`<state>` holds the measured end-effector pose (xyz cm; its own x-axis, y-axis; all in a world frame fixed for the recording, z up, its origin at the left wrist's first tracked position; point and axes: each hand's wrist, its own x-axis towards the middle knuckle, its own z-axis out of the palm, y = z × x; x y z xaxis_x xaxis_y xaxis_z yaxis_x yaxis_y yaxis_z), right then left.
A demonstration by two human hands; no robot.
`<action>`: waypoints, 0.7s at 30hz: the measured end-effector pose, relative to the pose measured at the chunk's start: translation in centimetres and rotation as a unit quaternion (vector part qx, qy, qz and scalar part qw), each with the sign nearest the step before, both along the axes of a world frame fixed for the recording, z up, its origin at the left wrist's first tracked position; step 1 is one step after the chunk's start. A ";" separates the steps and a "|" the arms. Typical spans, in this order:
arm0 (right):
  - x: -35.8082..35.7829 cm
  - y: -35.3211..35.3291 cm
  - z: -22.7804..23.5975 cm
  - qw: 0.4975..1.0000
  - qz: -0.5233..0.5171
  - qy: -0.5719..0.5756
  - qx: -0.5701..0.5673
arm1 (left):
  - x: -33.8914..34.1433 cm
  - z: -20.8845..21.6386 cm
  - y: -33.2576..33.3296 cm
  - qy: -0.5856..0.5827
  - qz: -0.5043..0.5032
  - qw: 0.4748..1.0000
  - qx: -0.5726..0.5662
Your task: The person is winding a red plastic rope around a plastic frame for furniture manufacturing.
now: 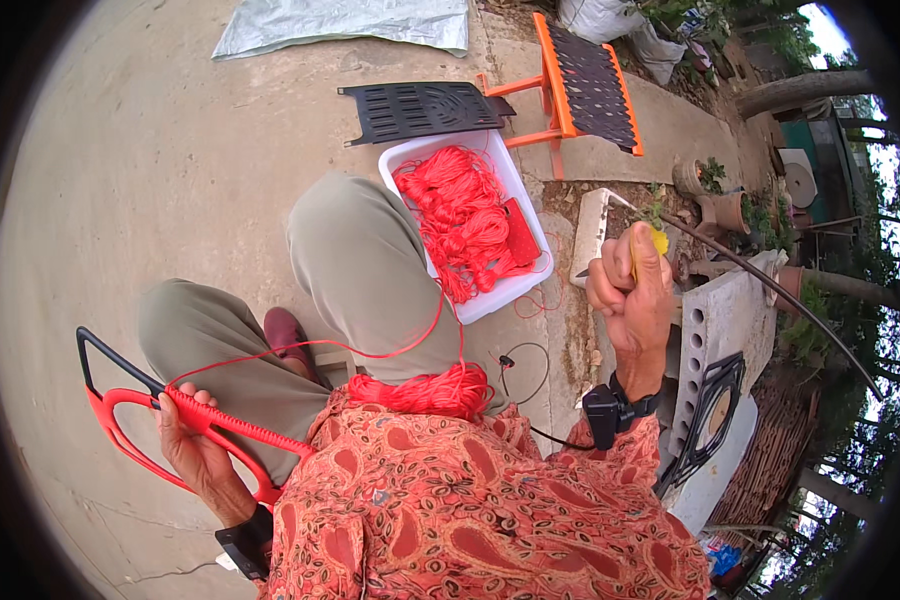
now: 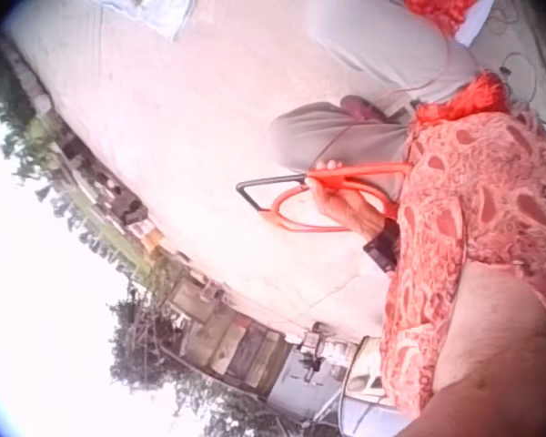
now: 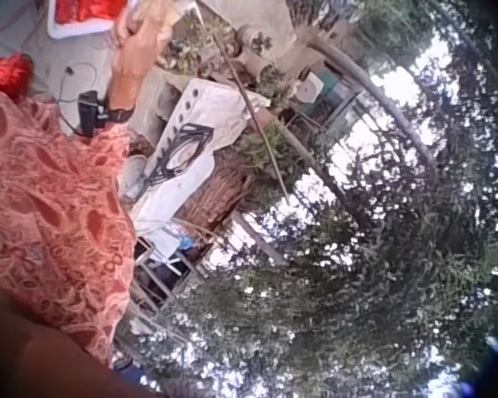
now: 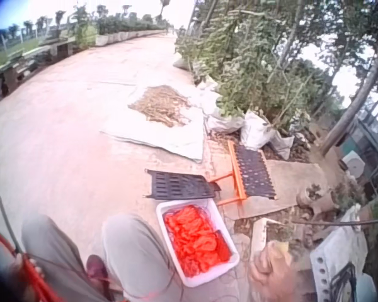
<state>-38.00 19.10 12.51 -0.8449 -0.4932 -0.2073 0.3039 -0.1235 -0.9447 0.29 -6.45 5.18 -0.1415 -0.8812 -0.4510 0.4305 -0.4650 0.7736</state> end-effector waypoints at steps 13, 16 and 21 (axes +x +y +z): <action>-2.7 -4.2 4.5 0.686 -0.193 0.701 0.001 | -0.1 0.0 1.0 -0.028 0.030 0.999 -0.006; -7.7 0.2 -0.8 0.681 -0.253 0.638 0.256 | 0.1 -0.3 0.2 0.006 0.017 1.000 0.004; -14.9 6.7 -11.9 0.641 -0.152 0.590 0.467 | -0.4 -0.4 0.1 0.008 0.010 1.000 0.003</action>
